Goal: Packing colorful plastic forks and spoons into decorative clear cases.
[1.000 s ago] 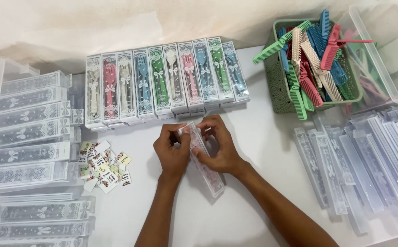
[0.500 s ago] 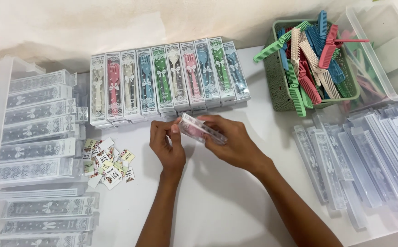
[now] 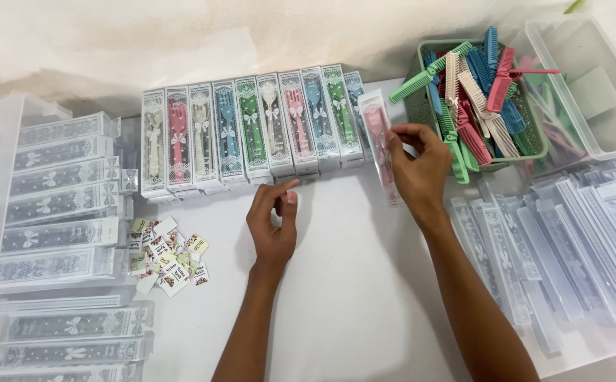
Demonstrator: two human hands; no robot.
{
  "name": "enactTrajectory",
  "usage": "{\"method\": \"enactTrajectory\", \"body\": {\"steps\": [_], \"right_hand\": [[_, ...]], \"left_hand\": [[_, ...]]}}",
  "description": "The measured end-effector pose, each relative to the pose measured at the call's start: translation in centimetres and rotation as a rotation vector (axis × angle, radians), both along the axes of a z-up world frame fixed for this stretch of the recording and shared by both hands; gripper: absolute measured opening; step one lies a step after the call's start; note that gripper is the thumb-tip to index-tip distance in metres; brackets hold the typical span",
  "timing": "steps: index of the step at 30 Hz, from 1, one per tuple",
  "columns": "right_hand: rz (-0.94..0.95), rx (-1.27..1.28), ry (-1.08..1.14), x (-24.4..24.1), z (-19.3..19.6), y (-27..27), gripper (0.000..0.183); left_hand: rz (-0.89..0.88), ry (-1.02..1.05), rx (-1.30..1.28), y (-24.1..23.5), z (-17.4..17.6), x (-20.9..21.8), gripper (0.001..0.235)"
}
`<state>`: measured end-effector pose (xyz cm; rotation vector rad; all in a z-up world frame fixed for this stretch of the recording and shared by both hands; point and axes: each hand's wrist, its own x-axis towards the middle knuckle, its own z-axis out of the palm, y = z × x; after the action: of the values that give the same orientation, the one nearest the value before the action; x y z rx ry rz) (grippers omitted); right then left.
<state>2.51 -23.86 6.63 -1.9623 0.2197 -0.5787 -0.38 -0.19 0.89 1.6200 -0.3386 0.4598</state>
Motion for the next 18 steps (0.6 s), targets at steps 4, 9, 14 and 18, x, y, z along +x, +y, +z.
{"method": "enactTrajectory", "body": {"steps": [4,9,14,18], "right_hand": [[-0.109,-0.117,-0.036,1.9,-1.0,-0.5,0.014],[-0.062,-0.141,-0.021,4.0,-2.2,-0.4,0.018],[0.074,-0.186,0.204,4.0,-1.2,0.2,0.038],[0.208,-0.298,0.137,5.1,-2.3,-1.1,0.05]], "left_hand": [[0.019,-0.016,-0.055,-0.1,-0.1,0.1,0.01],[0.02,-0.032,-0.075,-0.2,-0.5,0.2,0.009],[0.012,-0.002,-0.092,-0.2,-0.7,0.3,0.009],[0.016,-0.008,-0.087,-0.2,-0.7,0.3,0.009]]}}
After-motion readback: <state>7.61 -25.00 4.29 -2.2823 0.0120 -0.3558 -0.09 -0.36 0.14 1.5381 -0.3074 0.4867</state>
